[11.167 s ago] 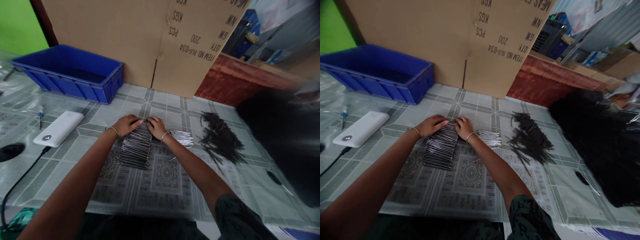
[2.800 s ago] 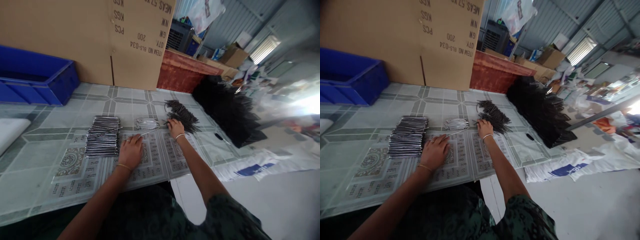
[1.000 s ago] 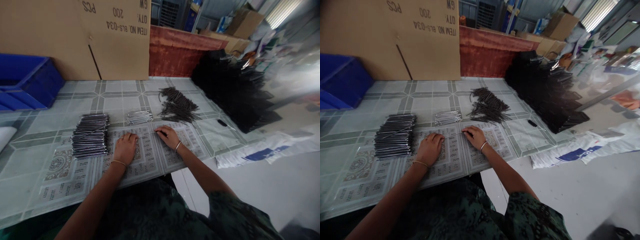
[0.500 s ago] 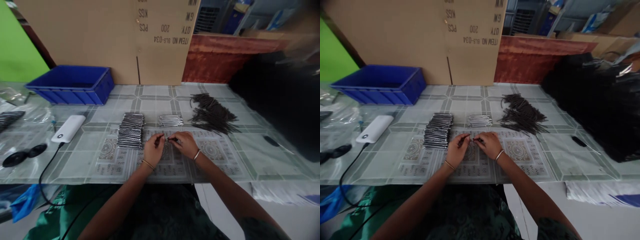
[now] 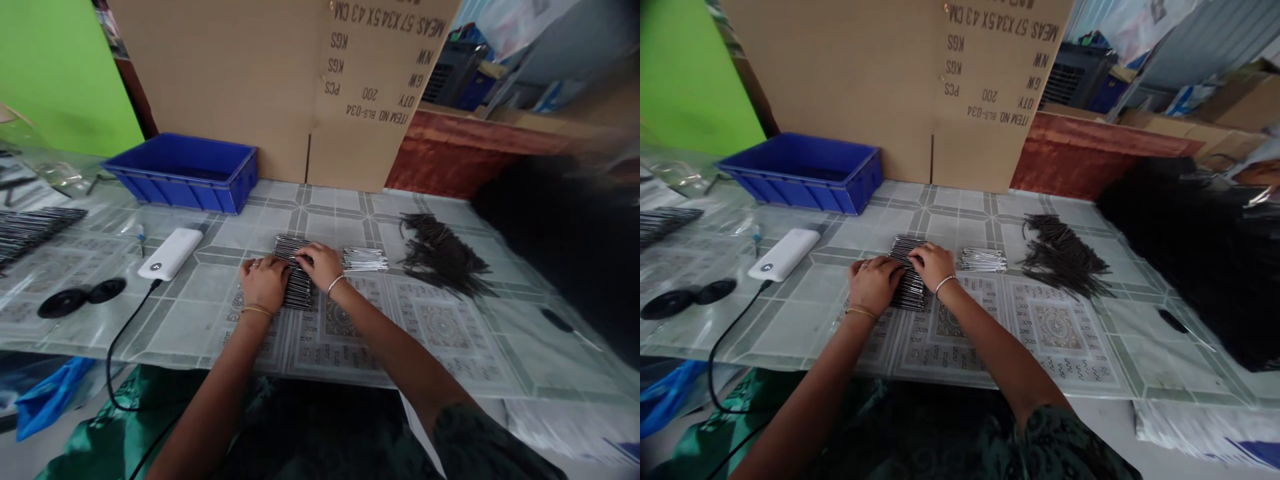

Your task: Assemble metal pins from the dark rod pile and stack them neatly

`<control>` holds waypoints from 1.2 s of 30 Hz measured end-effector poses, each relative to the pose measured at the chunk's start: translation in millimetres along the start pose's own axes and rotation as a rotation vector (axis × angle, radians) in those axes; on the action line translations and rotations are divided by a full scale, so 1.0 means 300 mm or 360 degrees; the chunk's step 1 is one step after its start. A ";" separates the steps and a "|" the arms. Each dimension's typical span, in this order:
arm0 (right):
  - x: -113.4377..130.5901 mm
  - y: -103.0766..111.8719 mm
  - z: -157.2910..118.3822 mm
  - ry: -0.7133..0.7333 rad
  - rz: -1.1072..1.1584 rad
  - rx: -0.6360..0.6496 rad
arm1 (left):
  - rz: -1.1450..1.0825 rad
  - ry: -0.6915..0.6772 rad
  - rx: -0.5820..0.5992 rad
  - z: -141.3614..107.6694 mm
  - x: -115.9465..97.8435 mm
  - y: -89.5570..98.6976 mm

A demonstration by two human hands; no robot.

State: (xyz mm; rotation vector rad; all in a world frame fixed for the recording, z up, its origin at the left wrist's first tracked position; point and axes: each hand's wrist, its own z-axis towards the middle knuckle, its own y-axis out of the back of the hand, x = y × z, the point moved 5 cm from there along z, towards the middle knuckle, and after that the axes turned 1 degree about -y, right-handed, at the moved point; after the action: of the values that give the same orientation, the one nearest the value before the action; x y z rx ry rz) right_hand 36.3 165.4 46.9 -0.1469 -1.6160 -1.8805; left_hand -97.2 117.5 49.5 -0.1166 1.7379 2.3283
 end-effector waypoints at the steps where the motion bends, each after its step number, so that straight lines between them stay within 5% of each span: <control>1: 0.009 -0.008 0.001 0.0005 -0.0048 0.0054 | 0.0003 -0.0045 0.0027 0.005 -0.004 -0.004; 6: 0.043 -0.026 -0.014 0.0035 -0.0190 0.0147 | 0.0107 -0.0302 0.0020 0.028 0.008 0.000; 11: 0.082 -0.059 -0.020 0.0157 -0.0219 0.0186 | 0.0016 -0.0331 -0.0028 0.039 0.071 -0.010; 15: 0.009 -0.003 -0.010 0.0226 -0.0115 0.0087 | -0.0158 -0.0284 -0.0226 0.017 0.066 -0.001; 19: -0.279 0.121 0.007 -0.0302 -0.0359 -0.0062 | -0.0366 -0.0376 -0.0365 -0.029 -0.057 0.007; 23: -0.521 0.115 -0.019 -0.0692 -0.0493 0.0315 | -0.0392 -0.0589 -0.0066 -0.064 -0.267 -0.088; 28: -0.533 0.057 -0.082 -0.0526 -0.0524 0.0349 | -0.0152 -0.0586 0.0233 -0.075 -0.440 -0.247; 36: -0.457 0.057 -0.184 -0.0461 -0.0501 0.0177 | 0.0015 -0.0421 0.0436 -0.055 -0.493 -0.337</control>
State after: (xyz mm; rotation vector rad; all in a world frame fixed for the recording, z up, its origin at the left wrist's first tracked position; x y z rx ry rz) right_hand 170.5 168.1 -17.1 -0.1274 -2.0345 -2.0701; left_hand 68.5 108.5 -19.9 0.2358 1.8957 1.9790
